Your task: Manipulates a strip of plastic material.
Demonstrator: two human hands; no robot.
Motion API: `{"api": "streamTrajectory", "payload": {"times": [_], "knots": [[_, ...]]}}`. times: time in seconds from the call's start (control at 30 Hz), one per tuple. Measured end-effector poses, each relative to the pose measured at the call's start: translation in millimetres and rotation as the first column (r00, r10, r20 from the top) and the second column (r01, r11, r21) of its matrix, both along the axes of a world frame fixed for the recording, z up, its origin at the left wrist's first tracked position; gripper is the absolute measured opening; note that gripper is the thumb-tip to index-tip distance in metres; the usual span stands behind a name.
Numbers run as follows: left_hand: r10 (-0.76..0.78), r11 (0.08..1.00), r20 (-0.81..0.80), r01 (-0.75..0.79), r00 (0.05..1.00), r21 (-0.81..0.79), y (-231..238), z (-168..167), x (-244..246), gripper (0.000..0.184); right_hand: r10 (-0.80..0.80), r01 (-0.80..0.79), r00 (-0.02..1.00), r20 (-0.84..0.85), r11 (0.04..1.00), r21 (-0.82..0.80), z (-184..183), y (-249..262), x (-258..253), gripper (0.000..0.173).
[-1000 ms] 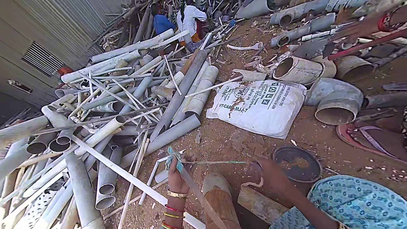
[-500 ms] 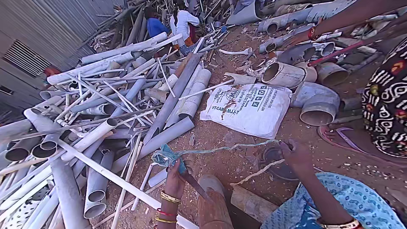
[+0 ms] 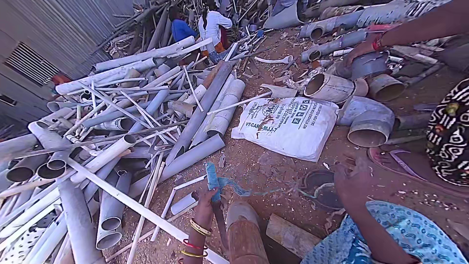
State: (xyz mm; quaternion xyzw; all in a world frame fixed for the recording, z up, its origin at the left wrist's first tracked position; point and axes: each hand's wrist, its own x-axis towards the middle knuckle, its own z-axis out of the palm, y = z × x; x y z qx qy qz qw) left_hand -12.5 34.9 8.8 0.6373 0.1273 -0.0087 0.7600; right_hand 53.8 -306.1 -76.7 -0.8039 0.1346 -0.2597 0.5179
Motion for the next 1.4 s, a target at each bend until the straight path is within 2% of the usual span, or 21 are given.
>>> {"api": "streamTrajectory", "payload": {"times": [0.07, 0.1, 0.2, 0.3, 0.33, 0.4, 0.43, 0.5, 0.63, 0.7, 0.8, 0.9, 0.97, 1.13, 1.23, 1.3, 1.33, 1.4], "knots": [[-0.088, 0.994, 0.009, 0.087, 0.996, 0.065, -4.3, 1.6, -1.6, 0.029, 0.270, -0.268, 0.957, 0.106, 0.963, -0.027, 0.4, 38.7, -9.9, 0.037], [-0.147, 0.984, 0.002, 0.146, 0.989, 0.102, -5.5, 2.5, -2.0, 0.029, 0.410, -0.416, 0.902, 0.134, 0.909, 0.019, -0.6, 58.1, -15.3, 0.036], [-0.342, 0.919, -0.053, 0.346, 0.938, 0.190, -8.7, 2.1, -3.2, 0.026, 0.694, -0.711, 0.701, 0.163, 0.661, 0.242, -5.1, 100.4, -34.8, 0.043], [-0.540, 0.818, -0.076, 0.544, 0.838, 0.186, -12.0, -2.8, -1.1, 0.026, 0.863, -0.820, 0.482, 0.151, 0.384, 0.423, -3.8, 113.7, -45.7, 0.051], [-0.565, 0.797, -0.100, 0.573, 0.819, 0.190, -14.1, -3.7, 0.0, 0.026, 0.891, -0.815, 0.430, 0.146, 0.313, 0.489, -1.4, 112.9, -47.7, 0.047], [-0.583, 0.776, -0.146, 0.601, 0.800, 0.191, -14.9, -8.6, 2.8, 0.028, 0.894, -0.750, 0.420, 0.158, 0.244, 0.614, -1.1, 110.4, -49.7, 0.021], [-0.577, 0.775, -0.162, 0.599, 0.800, 0.199, -14.7, -10.4, 4.7, 0.030, 0.880, -0.714, 0.445, 0.165, 0.238, 0.658, -3.0, 107.7, -47.8, 0.011], [-0.545, 0.796, -0.167, 0.569, 0.822, 0.204, -13.1, -14.3, 8.4, 0.035, 0.863, -0.680, 0.487, 0.135, 0.278, 0.679, -4.3, 98.0, -41.1, 0.013], [-0.467, 0.845, -0.205, 0.503, 0.860, 0.182, -14.3, -17.5, 12.6, 0.033, 0.865, -0.756, 0.497, 0.069, 0.393, 0.523, -5.1, 92.2, -34.2, 0.008], [-0.403, 0.875, -0.225, 0.445, 0.887, 0.188, -16.1, -16.9, 11.8, 0.032, 0.875, -0.801, 0.485, 0.007, 0.441, 0.404, -6.8, 93.7, -35.9, 0.012], [-0.308, 0.897, -0.223, 0.360, 0.925, 0.258, -20.6, -15.7, 12.1, 0.030, 0.877, -0.869, 0.473, -0.088, 0.481, 0.117, 0.3, 94.8, -39.6, 0.020], [-0.263, 0.900, -0.220, 0.321, 0.939, 0.296, -22.3, -13.9, 11.6, 0.029, 0.864, -0.865, 0.498, -0.071, 0.489, -0.112, 3.1, 97.6, -43.5, 0.022], [-0.256, 0.907, -0.224, 0.314, 0.940, 0.280, -23.1, -13.2, 11.9, 0.031, 0.854, -0.848, 0.516, -0.071, 0.497, -0.183, 3.1, 98.3, -45.3, 0.021], [-0.194, 0.957, -0.290, 0.245, 0.937, 0.153, -24.8, -15.4, 13.3, 0.037, 0.839, -0.838, 0.538, -0.084, 0.522, -0.157, 2.6, 95.2, -45.8, 0.021], [-0.209, 0.947, -0.206, 0.251, 0.956, 0.201, -28.3, -16.8, 8.8, 0.029, 0.825, -0.829, 0.556, -0.103, 0.542, -0.133, 2.8, 94.9, -46.7, 0.022], [-0.223, 0.926, -0.209, 0.274, 0.952, 0.261, -30.3, -14.9, 7.4, 0.025, 0.815, -0.818, 0.572, -0.091, 0.561, -0.124, 1.1, 95.0, -48.1, 0.022], [-0.242, 0.908, -0.215, 0.298, 0.946, 0.293, -29.7, -14.5, 7.3, 0.025, 0.823, -0.825, 0.563, -0.077, 0.555, -0.104, -0.7, 95.3, -49.2, 0.022], [-0.292, 0.880, -0.215, 0.350, 0.932, 0.321, -25.7, -15.2, 8.1, 0.026, 0.877, -0.884, 0.467, -0.113, 0.467, -0.032, -1.1, 92.7, -48.9, 0.026]]}}
